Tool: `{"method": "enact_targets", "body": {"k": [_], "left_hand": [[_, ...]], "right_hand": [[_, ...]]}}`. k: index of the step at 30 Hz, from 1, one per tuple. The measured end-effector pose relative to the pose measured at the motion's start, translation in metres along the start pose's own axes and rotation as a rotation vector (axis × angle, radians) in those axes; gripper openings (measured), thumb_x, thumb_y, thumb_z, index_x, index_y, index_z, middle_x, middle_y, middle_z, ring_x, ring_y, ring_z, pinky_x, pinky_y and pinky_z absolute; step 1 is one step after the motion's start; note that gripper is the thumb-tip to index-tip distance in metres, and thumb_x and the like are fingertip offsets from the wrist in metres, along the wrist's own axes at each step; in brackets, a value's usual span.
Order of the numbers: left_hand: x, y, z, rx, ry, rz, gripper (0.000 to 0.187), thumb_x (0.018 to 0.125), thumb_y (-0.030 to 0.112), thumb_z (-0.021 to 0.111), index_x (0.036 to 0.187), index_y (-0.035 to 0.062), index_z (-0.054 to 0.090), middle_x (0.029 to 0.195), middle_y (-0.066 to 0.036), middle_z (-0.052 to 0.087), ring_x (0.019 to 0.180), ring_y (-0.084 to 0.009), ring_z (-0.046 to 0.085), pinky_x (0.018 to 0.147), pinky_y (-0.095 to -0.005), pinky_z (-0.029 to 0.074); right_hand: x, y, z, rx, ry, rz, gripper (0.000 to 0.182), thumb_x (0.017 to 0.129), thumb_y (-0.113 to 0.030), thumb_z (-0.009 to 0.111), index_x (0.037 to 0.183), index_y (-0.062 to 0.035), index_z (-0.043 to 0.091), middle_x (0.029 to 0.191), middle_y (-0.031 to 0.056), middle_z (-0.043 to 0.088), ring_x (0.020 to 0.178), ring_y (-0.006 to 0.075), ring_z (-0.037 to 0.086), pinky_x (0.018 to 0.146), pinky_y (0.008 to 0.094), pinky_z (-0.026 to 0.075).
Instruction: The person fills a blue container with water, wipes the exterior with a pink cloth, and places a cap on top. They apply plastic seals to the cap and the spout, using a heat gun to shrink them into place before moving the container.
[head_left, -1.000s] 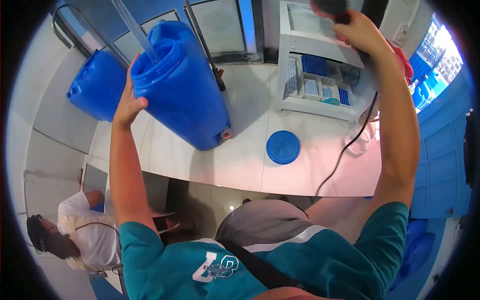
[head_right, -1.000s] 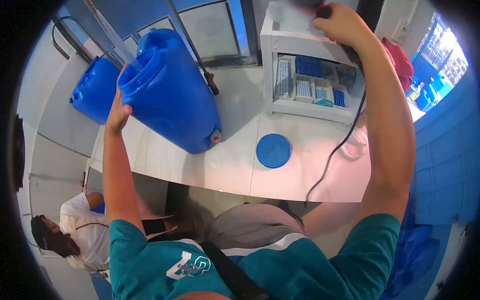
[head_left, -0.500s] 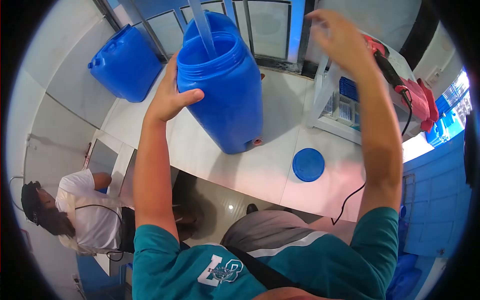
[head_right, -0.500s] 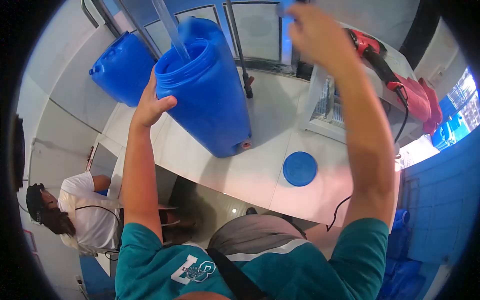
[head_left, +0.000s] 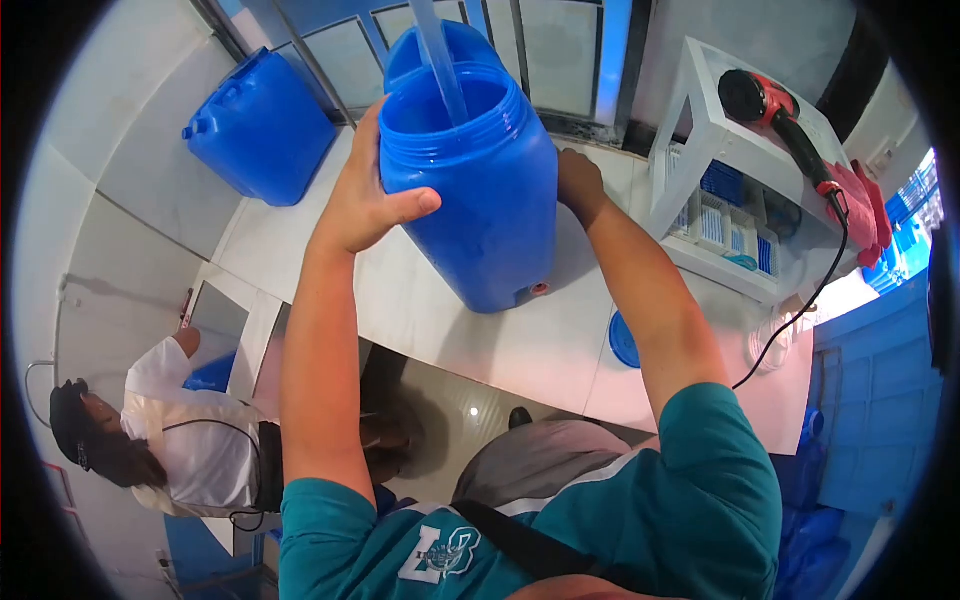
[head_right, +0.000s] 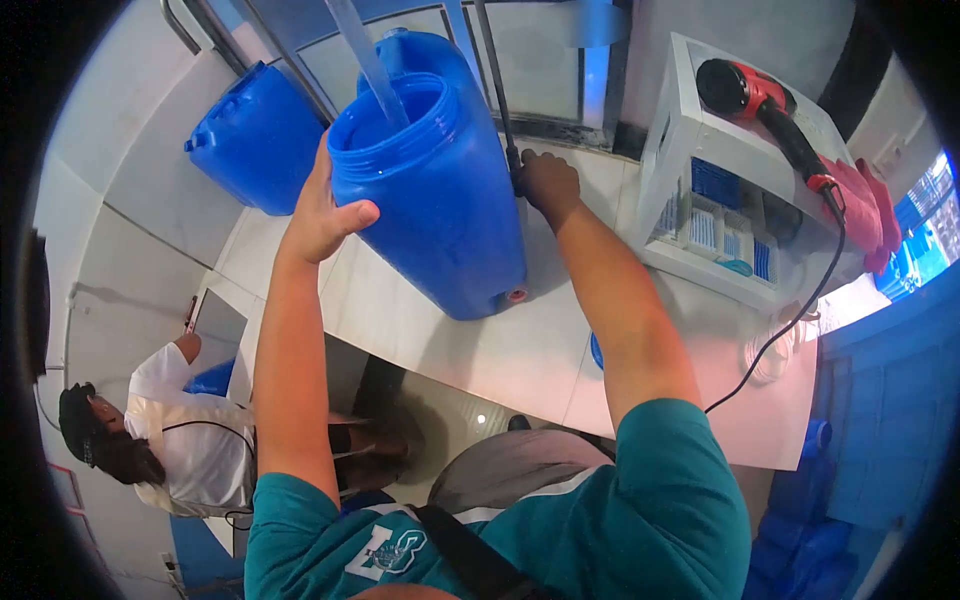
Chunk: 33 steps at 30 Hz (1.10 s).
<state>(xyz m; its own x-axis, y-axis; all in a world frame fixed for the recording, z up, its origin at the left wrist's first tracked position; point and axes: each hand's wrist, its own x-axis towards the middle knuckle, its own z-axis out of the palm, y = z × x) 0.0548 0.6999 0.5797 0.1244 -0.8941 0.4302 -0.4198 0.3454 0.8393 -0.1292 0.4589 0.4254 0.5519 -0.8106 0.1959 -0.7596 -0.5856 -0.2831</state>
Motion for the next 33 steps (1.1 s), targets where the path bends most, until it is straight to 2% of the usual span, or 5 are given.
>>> {"method": "enact_targets", "body": {"k": [19,23,27,29,33], "left_hand": [[0.0,-0.005,-0.001,-0.027,-0.002,0.084,0.122,0.061,0.05,0.092,0.153,0.0026,0.028,0.143,-0.015,0.047,0.134,-0.028,0.045,0.112,-0.0426,0.036],[-0.001,-0.013,-0.004,-0.015,0.005,0.074,0.116,0.065,0.049,0.09,0.152,0.001,0.03,0.142,-0.014,0.048,0.132,-0.0262,0.046,0.111,-0.0401,0.036],[-0.002,-0.013,-0.001,0.01,-0.011,0.073,0.115,0.068,0.058,0.086,0.151,0.001,0.03,0.14,-0.012,0.05,0.129,-0.0238,0.048,0.11,-0.0378,0.037],[-0.005,-0.007,0.005,0.039,0.018,0.045,0.123,0.064,0.065,0.085,0.152,0.0005,0.029,0.139,-0.012,0.05,0.128,-0.0239,0.048,0.109,-0.0373,0.036],[-0.01,-0.014,0.0,0.049,0.001,-0.009,0.123,0.065,0.067,0.084,0.152,-0.0001,0.029,0.141,-0.013,0.049,0.13,-0.0238,0.047,0.11,-0.0368,0.035]], "right_hand": [[0.026,0.004,0.021,0.367,0.223,-0.161,0.027,0.089,-0.02,0.061,0.111,-0.0075,0.072,0.095,0.0184,0.073,0.09,0.0344,0.071,0.08,0.0424,0.055],[0.025,-0.003,0.004,0.961,0.451,-0.197,0.024,0.092,-0.017,0.057,0.108,-0.0078,0.071,0.093,0.0186,0.072,0.088,0.0343,0.07,0.081,0.0408,0.055],[-0.053,-0.022,-0.11,0.658,0.704,-0.428,0.018,0.094,-0.011,0.063,0.109,-0.0061,0.069,0.091,0.0094,0.071,0.079,0.0181,0.066,0.071,0.0332,0.053],[-0.095,-0.013,-0.181,0.504,0.878,-0.464,0.018,0.088,-0.015,0.064,0.103,-0.0106,0.071,0.087,0.0119,0.069,0.084,0.029,0.068,0.074,0.0377,0.054],[-0.155,0.061,-0.324,0.426,0.682,0.206,0.031,0.098,-0.024,0.056,0.111,-0.0001,0.07,0.1,0.0205,0.071,0.095,0.0248,0.07,0.086,0.0404,0.054]]}}
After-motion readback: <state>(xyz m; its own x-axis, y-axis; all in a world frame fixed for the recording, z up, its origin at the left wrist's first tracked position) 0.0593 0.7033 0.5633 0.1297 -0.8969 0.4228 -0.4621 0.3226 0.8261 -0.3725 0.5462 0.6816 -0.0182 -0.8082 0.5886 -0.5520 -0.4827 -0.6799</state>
